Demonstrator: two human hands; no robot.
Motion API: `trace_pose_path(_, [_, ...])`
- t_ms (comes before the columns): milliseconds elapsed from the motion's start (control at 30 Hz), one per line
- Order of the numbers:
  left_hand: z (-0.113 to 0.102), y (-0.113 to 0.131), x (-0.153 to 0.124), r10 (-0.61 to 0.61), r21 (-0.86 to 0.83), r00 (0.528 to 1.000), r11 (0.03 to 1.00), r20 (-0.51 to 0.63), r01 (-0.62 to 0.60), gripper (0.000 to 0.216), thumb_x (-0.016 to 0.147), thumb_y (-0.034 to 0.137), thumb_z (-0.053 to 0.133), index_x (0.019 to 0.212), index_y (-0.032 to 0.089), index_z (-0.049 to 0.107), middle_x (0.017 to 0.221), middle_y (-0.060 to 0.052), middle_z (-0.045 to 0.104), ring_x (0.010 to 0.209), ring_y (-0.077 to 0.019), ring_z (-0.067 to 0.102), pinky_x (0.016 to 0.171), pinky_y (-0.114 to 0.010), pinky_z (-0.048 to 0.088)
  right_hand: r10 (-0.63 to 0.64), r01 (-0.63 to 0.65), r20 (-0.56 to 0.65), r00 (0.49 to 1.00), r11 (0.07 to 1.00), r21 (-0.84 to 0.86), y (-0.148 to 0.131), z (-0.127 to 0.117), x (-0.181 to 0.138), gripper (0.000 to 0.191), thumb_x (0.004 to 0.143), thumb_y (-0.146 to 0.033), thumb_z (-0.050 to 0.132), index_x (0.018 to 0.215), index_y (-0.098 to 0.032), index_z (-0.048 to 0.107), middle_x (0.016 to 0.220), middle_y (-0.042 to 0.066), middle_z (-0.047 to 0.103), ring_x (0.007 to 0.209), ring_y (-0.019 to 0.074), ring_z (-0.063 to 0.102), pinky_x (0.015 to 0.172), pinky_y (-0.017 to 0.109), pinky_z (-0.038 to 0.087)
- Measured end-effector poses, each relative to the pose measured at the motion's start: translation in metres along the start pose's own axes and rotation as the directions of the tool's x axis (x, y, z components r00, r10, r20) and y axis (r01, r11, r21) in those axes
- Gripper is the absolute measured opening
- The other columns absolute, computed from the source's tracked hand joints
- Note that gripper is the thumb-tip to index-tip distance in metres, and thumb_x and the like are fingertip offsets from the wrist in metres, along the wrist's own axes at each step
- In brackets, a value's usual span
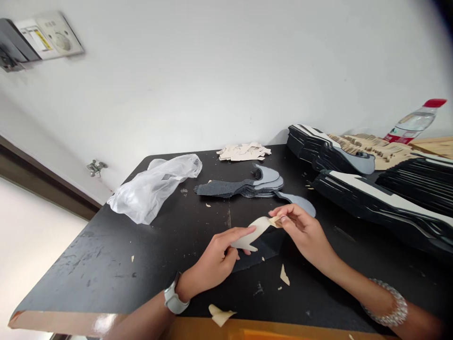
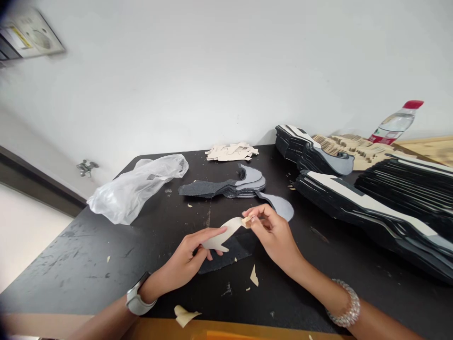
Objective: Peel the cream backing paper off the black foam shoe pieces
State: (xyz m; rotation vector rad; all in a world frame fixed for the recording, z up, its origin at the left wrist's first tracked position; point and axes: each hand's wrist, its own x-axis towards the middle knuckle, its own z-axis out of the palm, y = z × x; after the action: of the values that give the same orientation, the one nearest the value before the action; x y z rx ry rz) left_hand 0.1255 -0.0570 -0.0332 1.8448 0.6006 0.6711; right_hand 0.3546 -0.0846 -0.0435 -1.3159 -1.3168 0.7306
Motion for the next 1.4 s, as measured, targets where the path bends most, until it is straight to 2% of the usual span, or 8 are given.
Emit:
trace_pose_path(233, [-0.008,0.005,0.002,-0.014,0.066,0.999,0.998,-0.037,0.016,0.064,0.079,-0.003,0.034,0.131,0.027,0.054,0.112,-0.005,0.064,0.079,-0.0124,0.059,0.067,-0.021,0.048,-0.045,0.058,-0.204,0.978,0.996,0.06,0.003,-0.009,0.012,0.019,0.084,-0.039,0.056,0.074,-0.023,0.055,0.096,0.006,0.069,0.093,0.0206,0.064,0.08,0.035,0.052])
trace_pose_path(467, [-0.018,0.0,0.004,-0.031,0.104,0.988,0.994,-0.149,0.047,0.058,0.079,0.0,0.036,0.122,0.027,0.063,0.101,-0.004,0.063,0.07,-0.0109,0.053,0.063,-0.02,0.045,0.152,-0.041,-0.357,0.922,0.953,0.3,0.009,-0.022,0.026,0.01,0.078,-0.028,0.058,0.07,-0.024,0.054,0.104,0.004,0.066,0.094,0.0196,0.063,0.082,0.036,0.053])
trace_pose_path(667, [-0.019,-0.002,0.008,-0.135,-0.065,0.948,0.99,-0.287,0.122,0.045,0.078,0.009,0.041,0.11,0.02,0.07,0.086,-0.004,0.062,0.069,-0.012,0.055,0.061,-0.021,0.047,0.191,-0.019,-0.377,0.906,0.91,0.414,0.02,-0.036,0.038,0.011,0.076,-0.03,0.057,0.069,-0.024,0.051,0.102,0.005,0.067,0.073,0.0181,0.064,0.063,0.036,0.057])
trace_pose_path(767, [-0.017,-0.003,0.008,-0.159,-0.167,0.927,0.98,-0.339,0.107,0.041,0.076,0.013,0.043,0.104,0.018,0.073,0.08,-0.004,0.064,0.066,-0.0122,0.057,0.058,-0.021,0.047,0.185,-0.024,-0.336,0.924,0.902,0.43,0.019,-0.041,0.039,0.013,0.075,-0.03,0.055,0.066,-0.024,0.047,0.097,0.005,0.069,0.052,0.0132,0.055,0.06,0.037,0.056])
trace_pose_path(867, [-0.016,-0.006,0.008,-0.226,-0.284,0.867,0.953,-0.444,0.103,0.038,0.073,0.015,0.044,0.096,0.016,0.075,0.07,-0.002,0.064,0.058,-0.0103,0.054,0.056,-0.021,0.044,0.143,-0.018,-0.276,0.951,0.912,0.409,0.013,-0.045,0.038,0.018,0.076,-0.03,0.052,0.061,-0.025,0.043,0.083,0.002,0.067,0.04,0.0097,0.038,0.056,0.038,0.055])
trace_pose_path(1000, [-0.016,-0.013,0.009,-0.339,-0.424,0.781,0.9,-0.524,0.106,0.036,0.068,0.013,0.045,0.087,0.015,0.076,0.058,-0.001,0.061,0.058,-0.0108,0.054,0.058,-0.02,0.042,0.158,-0.028,-0.279,0.947,0.908,0.418,0.002,-0.041,0.035,0.019,0.075,-0.025,0.051,0.058,-0.025,0.043,0.061,-0.002,0.049,0.039,0.0092,0.03,0.049,0.034,0.051])
trace_pose_path(1233, [-0.023,-0.015,0.011,-0.349,-0.443,0.766,0.892,-0.54,0.094,0.037,0.065,0.013,0.044,0.086,0.014,0.075,0.061,-0.002,0.062,0.057,-0.0106,0.053,0.054,-0.02,0.04,0.128,0.009,-0.359,0.925,0.934,0.356,0.009,-0.034,0.036,0.013,0.076,-0.029,0.056,0.069,-0.027,0.045,0.049,-0.007,0.031,0.042,0.0117,0.029,0.04,0.028,0.039])
trace_pose_path(1400, [-0.029,-0.008,0.014,-0.388,-0.451,0.768,0.88,-0.51,0.145,0.044,0.063,0.012,0.042,0.094,0.012,0.073,0.074,-0.005,0.067,0.058,-0.01,0.054,0.052,-0.019,0.041,0.014,-0.003,-0.316,0.948,0.999,0.035,0.026,-0.046,0.038,0.014,0.08,-0.037,0.054,0.074,-0.025,0.05,0.05,-0.007,0.036,0.042,0.0101,0.033,0.039,0.026,0.031])
